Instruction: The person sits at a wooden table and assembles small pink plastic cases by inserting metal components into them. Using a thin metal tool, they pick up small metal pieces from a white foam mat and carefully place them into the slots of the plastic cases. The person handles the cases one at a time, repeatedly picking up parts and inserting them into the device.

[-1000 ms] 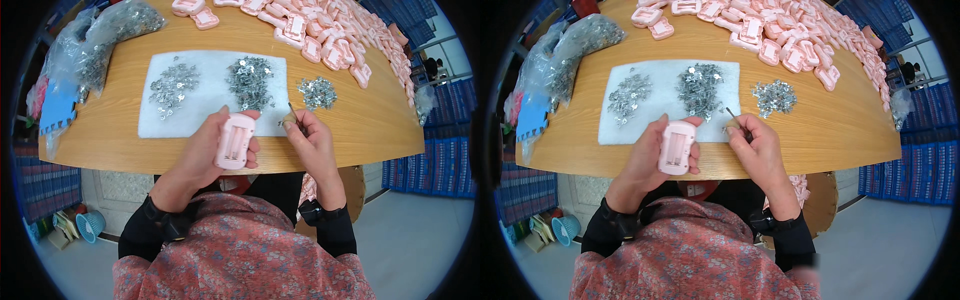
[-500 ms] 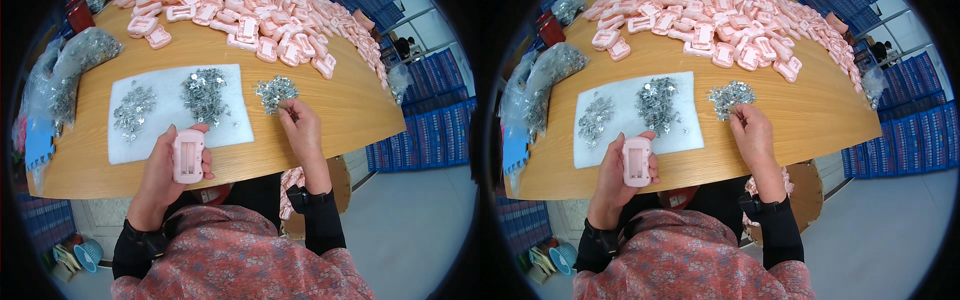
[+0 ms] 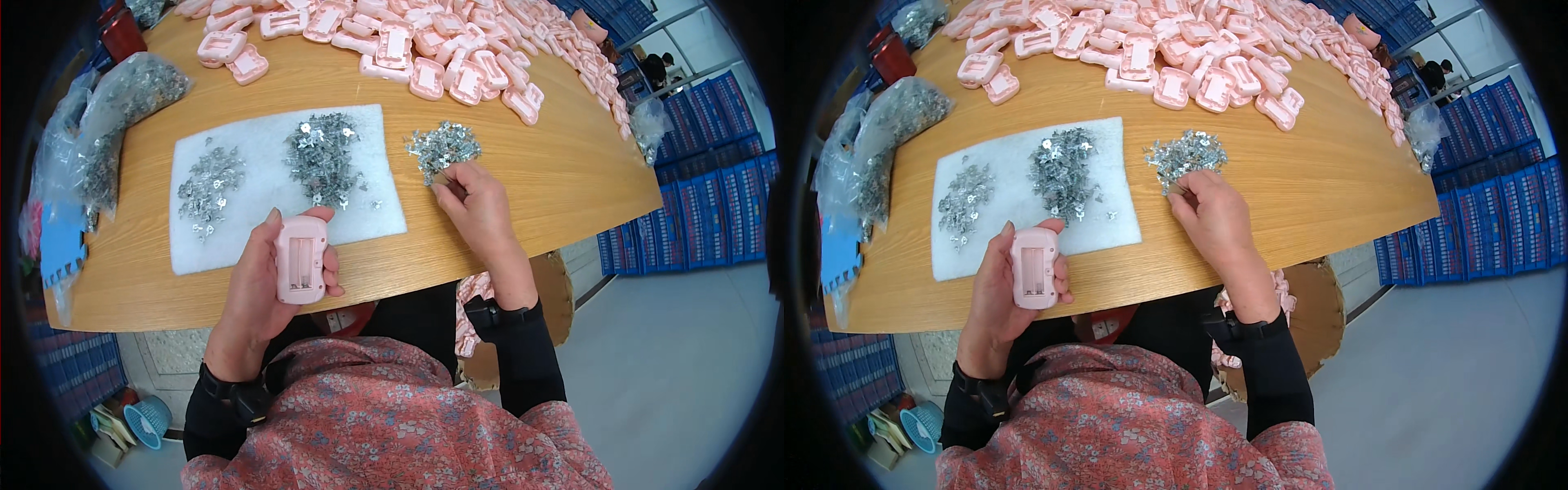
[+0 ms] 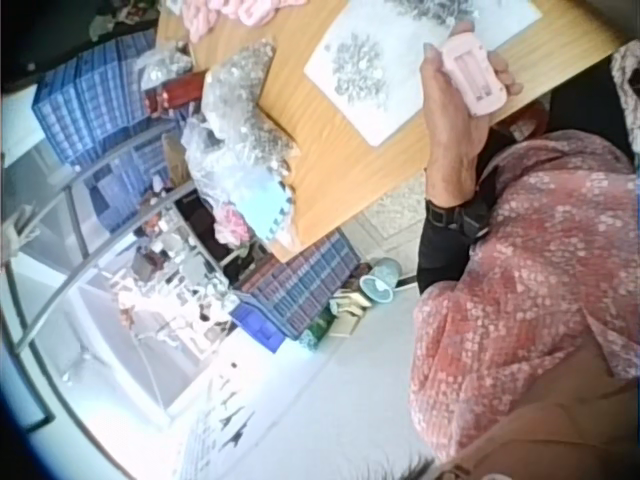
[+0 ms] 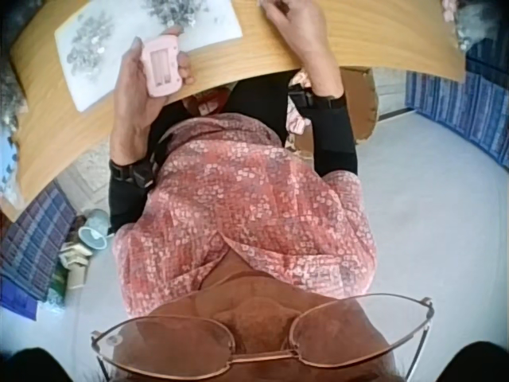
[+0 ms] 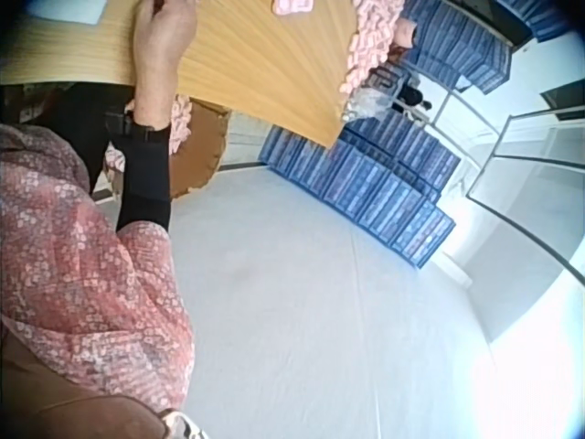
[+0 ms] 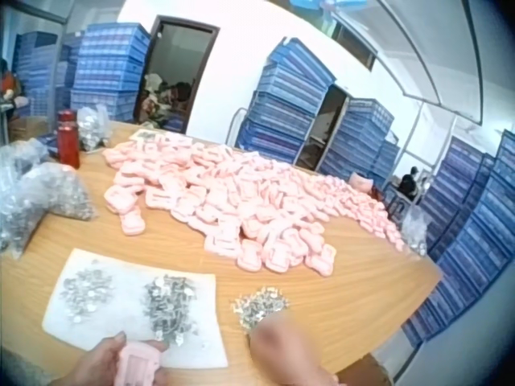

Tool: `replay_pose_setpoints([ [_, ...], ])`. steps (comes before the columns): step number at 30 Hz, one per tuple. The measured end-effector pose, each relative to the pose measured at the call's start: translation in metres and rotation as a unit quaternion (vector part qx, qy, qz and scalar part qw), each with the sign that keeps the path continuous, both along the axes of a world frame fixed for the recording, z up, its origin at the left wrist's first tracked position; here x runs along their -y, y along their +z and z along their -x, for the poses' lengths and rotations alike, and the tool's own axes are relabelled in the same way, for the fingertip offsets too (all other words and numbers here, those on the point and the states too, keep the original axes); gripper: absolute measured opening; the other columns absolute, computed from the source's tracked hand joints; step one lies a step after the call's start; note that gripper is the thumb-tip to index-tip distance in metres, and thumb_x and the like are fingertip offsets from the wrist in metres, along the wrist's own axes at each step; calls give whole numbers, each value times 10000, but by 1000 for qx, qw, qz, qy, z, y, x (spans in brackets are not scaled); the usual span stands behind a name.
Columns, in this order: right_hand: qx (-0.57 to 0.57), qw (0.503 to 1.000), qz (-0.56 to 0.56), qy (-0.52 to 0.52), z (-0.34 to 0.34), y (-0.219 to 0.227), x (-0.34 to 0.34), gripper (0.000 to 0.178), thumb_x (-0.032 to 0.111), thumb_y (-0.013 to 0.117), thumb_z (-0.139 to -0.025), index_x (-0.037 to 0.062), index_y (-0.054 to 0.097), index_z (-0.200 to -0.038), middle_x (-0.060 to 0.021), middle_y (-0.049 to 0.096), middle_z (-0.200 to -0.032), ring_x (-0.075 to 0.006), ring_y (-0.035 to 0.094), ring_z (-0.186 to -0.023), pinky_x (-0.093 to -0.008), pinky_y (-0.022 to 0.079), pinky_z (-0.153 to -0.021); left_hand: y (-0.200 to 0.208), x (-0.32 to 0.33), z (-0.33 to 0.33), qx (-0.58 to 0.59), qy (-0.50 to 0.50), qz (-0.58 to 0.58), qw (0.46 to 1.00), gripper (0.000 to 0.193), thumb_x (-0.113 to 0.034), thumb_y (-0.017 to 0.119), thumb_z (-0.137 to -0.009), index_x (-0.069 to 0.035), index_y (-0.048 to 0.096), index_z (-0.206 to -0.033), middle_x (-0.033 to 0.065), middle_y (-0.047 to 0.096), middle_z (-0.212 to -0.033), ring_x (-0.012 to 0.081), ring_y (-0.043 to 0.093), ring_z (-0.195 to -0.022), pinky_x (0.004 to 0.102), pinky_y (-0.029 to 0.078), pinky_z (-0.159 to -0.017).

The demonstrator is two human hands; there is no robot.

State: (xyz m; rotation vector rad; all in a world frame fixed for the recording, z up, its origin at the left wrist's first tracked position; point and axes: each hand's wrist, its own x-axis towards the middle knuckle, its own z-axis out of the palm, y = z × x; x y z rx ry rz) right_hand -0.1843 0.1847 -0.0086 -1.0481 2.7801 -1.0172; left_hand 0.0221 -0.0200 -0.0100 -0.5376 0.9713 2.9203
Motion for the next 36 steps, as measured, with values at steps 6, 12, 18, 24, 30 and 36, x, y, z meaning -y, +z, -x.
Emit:
replay_pose_setpoints([
  [6,0,1000,25,4,-2,-3,-3,140,74,707,-823,52,668,-956,-106,648,-869,-274,641,-754,-360,513,-673,-1,0,-1,6,6,-12,1000,593,-494,243,-1041,-35,485,-1329,124,634,-825,209,640,-725,390,572,-688],
  [12,-88,994,-24,66,-5,0,1,125,45,690,-828,54,670,-950,-113,635,-861,-312,633,-783,-365,514,-687,2,1,-2,29,10,-34,999,580,-484,222,-1046,-43,485,-1315,129,631,-821,233,637,-722,415,561,-696],
  [18,-1,999,33,34,-7,11,-7,104,72,636,-848,48,634,-950,-147,630,-861,-337,632,-795,-394,515,-715,2,0,-4,27,7,-17,999,574,-479,221,-1048,-38,482,-1308,122,620,-814,231,629,-714,411,556,-690],
  [24,73,993,56,-77,0,7,-17,166,24,654,-840,9,627,-1004,-139,654,-856,-247,642,-725,-341,523,-694,4,-1,-3,25,18,-3,1000,573,-471,226,-1051,-35,501,-1299,121,626,-815,223,634,-723,406,559,-693],
  [30,57,994,80,-39,-3,-6,-17,155,14,672,-837,11,633,-987,-134,645,-851,-247,639,-749,-336,519,-704,1,-3,-3,25,22,1,999,605,-517,256,-1041,-33,508,-1301,134,632,-792,230,626,-692,404,546,-670],
  [36,-77,996,36,6,-3,-5,1,129,47,707,-834,25,632,-936,-142,616,-841,-281,621,-742,-359,504,-679,2,-4,2,33,27,-8,999,608,-513,244,-1044,-30,510,-1299,134,634,-784,234,627,-684,393,550,-668],
])
